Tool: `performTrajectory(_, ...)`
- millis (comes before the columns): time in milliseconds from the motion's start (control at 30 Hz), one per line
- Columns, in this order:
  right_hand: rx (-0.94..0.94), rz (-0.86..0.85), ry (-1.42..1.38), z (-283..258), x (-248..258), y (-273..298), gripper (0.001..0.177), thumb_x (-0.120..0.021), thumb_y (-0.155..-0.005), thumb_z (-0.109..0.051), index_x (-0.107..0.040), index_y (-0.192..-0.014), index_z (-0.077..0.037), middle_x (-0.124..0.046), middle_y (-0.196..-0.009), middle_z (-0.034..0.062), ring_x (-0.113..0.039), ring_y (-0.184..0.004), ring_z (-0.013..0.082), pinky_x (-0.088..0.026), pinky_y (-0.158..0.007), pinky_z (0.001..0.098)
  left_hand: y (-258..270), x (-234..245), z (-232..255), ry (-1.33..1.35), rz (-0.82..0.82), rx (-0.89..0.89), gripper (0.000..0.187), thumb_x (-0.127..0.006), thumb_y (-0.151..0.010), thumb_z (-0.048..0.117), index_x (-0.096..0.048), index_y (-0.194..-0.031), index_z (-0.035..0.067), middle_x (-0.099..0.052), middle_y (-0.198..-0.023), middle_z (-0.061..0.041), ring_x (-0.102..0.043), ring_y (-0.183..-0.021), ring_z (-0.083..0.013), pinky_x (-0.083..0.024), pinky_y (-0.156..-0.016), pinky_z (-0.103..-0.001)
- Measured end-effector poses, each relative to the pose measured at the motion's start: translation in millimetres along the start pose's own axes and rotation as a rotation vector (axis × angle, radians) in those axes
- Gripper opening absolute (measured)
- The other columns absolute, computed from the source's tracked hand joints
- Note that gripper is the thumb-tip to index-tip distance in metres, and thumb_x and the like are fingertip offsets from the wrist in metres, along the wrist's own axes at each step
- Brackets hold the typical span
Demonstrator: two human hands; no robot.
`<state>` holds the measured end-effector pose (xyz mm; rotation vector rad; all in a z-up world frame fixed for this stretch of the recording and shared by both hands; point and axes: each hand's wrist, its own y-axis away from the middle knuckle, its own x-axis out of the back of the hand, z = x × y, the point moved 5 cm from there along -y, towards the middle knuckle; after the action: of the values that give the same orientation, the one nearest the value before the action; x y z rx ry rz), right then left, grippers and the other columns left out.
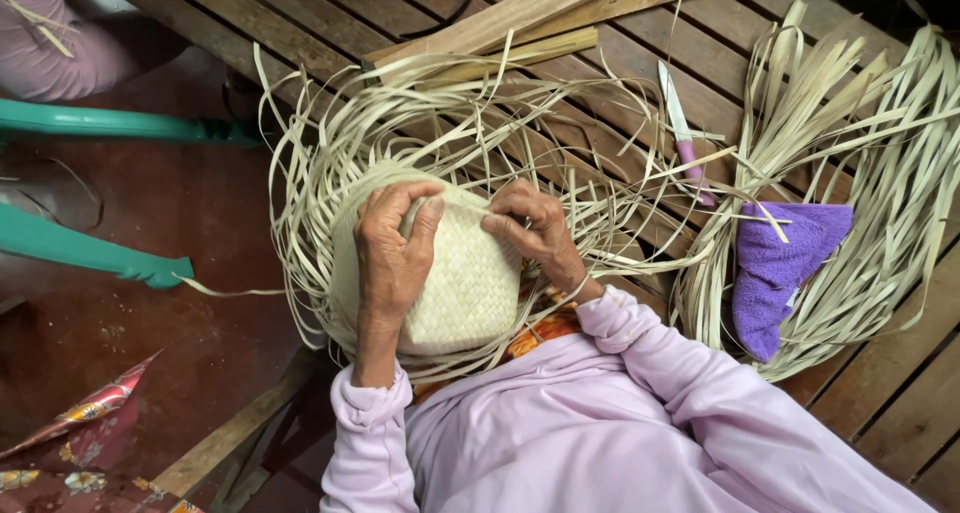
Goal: Weaving a traditional hat using dried plant fibers on a wooden bench.
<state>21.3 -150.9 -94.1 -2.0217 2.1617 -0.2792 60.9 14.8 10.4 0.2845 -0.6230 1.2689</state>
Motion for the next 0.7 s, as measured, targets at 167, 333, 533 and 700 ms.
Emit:
performTrajectory(167, -0.104, 0.086, -0.046, -8.3, 3.6, -14.0, 0.011, -0.072, -0.092, -0.015, -0.072, -0.085, -0.006, -0.062, -0.074, 0.0094, -0.057, -0.071, 0.0197, -0.05, -0.07, 0.0332, 8.4, 31.5, 44.0, -0.019, 0.113, -0.081, 0.033, -0.056, -0.101, 0.029, -0.061, -0.117, 0.001, -0.064, -0.118, -0.016, -0.058, -0.118, -0.0331, -0.037, -0.106, -0.046)
performTrajectory(333, -0.202, 0.14, -0.061, -14.1, 1.1, -38.0, 0.014, -0.07, -0.091, -0.021, -0.07, -0.087, -0.009, -0.061, -0.081, 0.0052, -0.053, -0.076, 0.0141, -0.045, -0.071, 0.0298, 37.8, 30.4, 44.3, -0.297, 0.197, -0.166, 0.06, -0.062, -0.094, 0.047, -0.051, -0.136, 0.006, -0.044, -0.143, -0.019, -0.042, -0.136, -0.037, -0.034, -0.115, -0.053)
performTrajectory(533, -0.215, 0.13, -0.006, -30.9, -6.6, -56.5, 0.012, -0.068, -0.09, -0.021, -0.069, -0.084, -0.01, -0.062, -0.083, 0.0004, -0.056, -0.075, 0.0099, -0.047, -0.066, 0.0248, 60.3, 18.8, 37.0, -0.647, 0.14, -0.17, 0.107, -0.1, -0.072, 0.048, -0.035, -0.151, 0.017, -0.011, -0.159, -0.024, -0.018, -0.151, -0.045, -0.027, -0.127, -0.061)
performTrajectory(700, -0.263, 0.135, -0.016, -23.6, -9.0, -55.5, 0.008, -0.071, -0.088, -0.016, -0.07, -0.084, -0.008, -0.064, -0.077, -0.0023, -0.054, -0.068, 0.0059, -0.043, -0.059, 0.0212, 70.7, 10.7, 35.2, -0.748, 0.082, -0.137, 0.121, -0.1, -0.06, 0.062, -0.033, -0.152, 0.022, -0.008, -0.162, -0.022, -0.011, -0.15, -0.0498, -0.029, -0.12, -0.067)
